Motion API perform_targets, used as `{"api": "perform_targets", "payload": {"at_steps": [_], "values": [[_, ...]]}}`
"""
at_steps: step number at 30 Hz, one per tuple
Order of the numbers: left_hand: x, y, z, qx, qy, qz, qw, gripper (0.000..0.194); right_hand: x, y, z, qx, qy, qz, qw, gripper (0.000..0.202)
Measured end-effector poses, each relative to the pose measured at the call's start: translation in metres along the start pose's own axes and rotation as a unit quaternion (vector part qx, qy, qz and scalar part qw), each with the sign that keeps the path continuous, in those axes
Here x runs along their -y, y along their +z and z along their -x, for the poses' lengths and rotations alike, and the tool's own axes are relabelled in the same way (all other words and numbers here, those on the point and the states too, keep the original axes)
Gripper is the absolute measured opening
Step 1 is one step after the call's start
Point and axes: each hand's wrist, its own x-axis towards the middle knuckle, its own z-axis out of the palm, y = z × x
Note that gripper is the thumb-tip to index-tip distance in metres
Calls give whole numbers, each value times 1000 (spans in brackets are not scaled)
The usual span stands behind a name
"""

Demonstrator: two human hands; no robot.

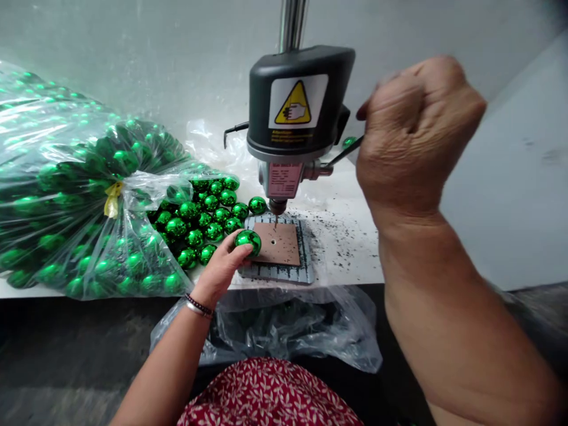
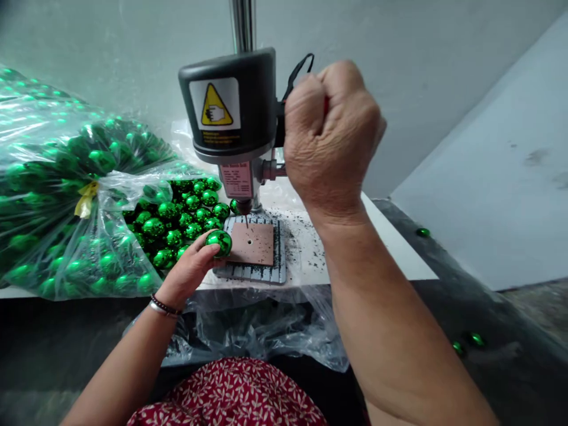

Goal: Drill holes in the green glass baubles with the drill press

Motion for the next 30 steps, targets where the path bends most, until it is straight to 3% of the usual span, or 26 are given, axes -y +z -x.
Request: {"api": "perform_targets", "payload": {"at_steps": [5, 11, 19, 26, 30], "values": [[2, 17, -24, -4, 95, -160, 982, 46, 4, -1, -2, 14, 21, -11, 1000, 28], [6, 28, -41, -4, 127, -295, 947, 47, 3, -1, -3, 24, 16, -14, 999, 30], [7, 33, -43, -15, 114, -399, 910, 61, 4, -4, -1, 32, 11, -27, 999, 30], [9, 40, -42, -26, 180, -509, 841, 59, 5, -3, -2, 20, 5, -21, 1000, 32], [11, 43, -42, -6, 194, -509, 838, 57, 3, -2, -1, 23, 7, -24, 999, 27]]}}
